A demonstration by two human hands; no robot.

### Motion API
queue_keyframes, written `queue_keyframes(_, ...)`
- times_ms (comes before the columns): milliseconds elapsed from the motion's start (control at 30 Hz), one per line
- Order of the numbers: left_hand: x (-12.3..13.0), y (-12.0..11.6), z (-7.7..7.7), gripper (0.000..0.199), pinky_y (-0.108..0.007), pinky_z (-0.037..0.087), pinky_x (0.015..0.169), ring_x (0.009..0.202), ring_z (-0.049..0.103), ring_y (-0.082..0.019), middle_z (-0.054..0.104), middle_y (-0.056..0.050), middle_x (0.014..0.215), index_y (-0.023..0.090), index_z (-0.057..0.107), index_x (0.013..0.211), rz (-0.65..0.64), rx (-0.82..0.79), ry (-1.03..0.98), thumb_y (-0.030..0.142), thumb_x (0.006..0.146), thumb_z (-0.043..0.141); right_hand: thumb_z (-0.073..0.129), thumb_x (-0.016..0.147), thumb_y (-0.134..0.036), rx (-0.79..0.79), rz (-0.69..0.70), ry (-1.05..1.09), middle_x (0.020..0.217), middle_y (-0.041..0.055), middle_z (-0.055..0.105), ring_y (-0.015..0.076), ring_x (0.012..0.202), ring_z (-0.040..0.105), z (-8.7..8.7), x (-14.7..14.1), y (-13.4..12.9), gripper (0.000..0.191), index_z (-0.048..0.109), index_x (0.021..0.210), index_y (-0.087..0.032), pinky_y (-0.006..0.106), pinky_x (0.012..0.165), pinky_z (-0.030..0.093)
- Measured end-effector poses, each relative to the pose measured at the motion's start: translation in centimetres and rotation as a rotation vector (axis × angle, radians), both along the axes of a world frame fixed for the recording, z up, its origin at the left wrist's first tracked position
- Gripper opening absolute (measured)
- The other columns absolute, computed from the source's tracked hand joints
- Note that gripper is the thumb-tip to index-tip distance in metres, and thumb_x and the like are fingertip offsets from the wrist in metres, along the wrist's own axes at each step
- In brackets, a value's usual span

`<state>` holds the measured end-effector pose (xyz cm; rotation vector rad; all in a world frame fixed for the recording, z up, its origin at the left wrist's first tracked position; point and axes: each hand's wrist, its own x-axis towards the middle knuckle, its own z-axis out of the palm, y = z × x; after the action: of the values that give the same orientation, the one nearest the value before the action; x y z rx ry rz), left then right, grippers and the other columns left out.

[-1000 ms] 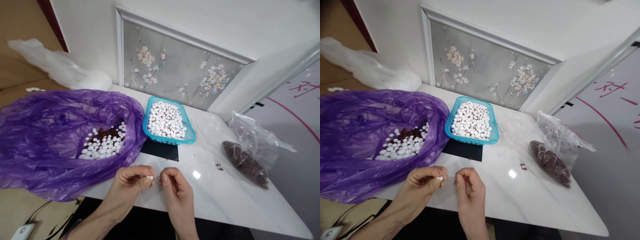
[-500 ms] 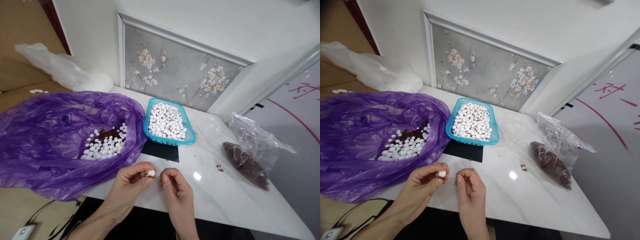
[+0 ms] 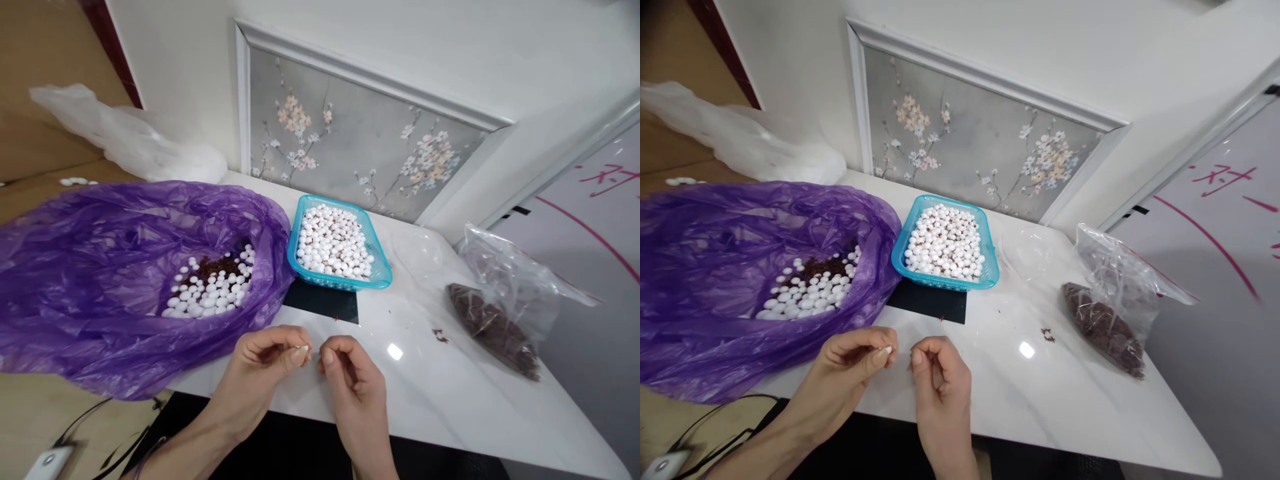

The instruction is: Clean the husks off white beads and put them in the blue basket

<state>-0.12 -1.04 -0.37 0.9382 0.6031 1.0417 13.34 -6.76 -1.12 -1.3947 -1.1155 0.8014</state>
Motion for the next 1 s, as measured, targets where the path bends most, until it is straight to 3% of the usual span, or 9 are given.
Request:
queue_keyframes(200, 0.2, -0.2, 0.2, 0.021, -0.020, 0.050, 0.079, 0.086, 0.064, -0.014, 0.074, -0.002, 0.093, 0.026, 0.077, 0.091, 0.000, -0.112, 0.079, 0.023, 0.070, 0.080, 0.052, 0.093, -0.032, 0.033, -0.044, 0.031, 0.070, -0.0024, 0.053, 0.0115, 0.063, 0.051, -0.1, -0.1, -0.1, 0.017, 0.058, 0.082, -0.020, 0.021, 0.059, 0.044)
queue_keyframes(367, 0.2, -0.2, 0.0, 0.015, -0.023, 0.049, 0.081, 0.087, 0.064, -0.016, 0.074, -0.002, 0.091, 0.026, 0.077, 0.089, -0.004, 0.004, 0.177, 0.023, 0.075, 0.075, 0.054, 0.092, -0.024, 0.125, -0.083, -0.008, 0.088, 0.0010, 0.061, 0.0136, 0.078, 0.059, 0.3, -0.2, -0.5, 0.008, 0.060, 0.098, -0.024, 0.024, 0.069, 0.050)
queue_keyframes(467, 0.1, -0.2, -0.2, 0.011, -0.022, 0.049, 0.076, 0.082, 0.062, -0.016, 0.071, -0.002, 0.087, 0.025, 0.077, 0.086, 0.004, 0.086, 0.215, 0.022, 0.076, 0.075, 0.055, 0.090, -0.016, 0.196, -0.002, -0.099, 0.088, 0.0011, 0.060, 0.0143, 0.080, 0.059, 0.8, -0.2, -0.7, 0.011, 0.061, 0.092, -0.025, 0.025, 0.070, 0.050)
queue_keyframes(600, -0.1, -0.3, -0.5, 0.012, -0.021, 0.047, 0.075, 0.083, 0.059, -0.014, 0.068, -0.001, 0.091, 0.027, 0.077, 0.086, 0.012, 0.164, 0.253, 0.021, 0.076, 0.075, 0.057, 0.088, -0.011, 0.227, 0.006, -0.179, 0.085, 0.0010, 0.059, 0.0143, 0.079, 0.058, 1.1, -0.1, -0.9, 0.013, 0.060, 0.088, -0.024, 0.025, 0.069, 0.050)
queue_keyframes(1000, 0.0, -0.2, -0.1, 0.020, -0.021, 0.048, 0.078, 0.086, 0.061, -0.014, 0.066, -0.001, 0.096, 0.031, 0.076, 0.093, -0.028, 0.161, 0.201, 0.020, 0.076, 0.074, 0.053, 0.090, -0.013, 0.253, -0.022, -0.253, 0.082, 0.0009, 0.058, 0.0144, 0.075, 0.058, 1.1, -0.1, -0.8, 0.013, 0.059, 0.088, -0.024, 0.025, 0.064, 0.049)
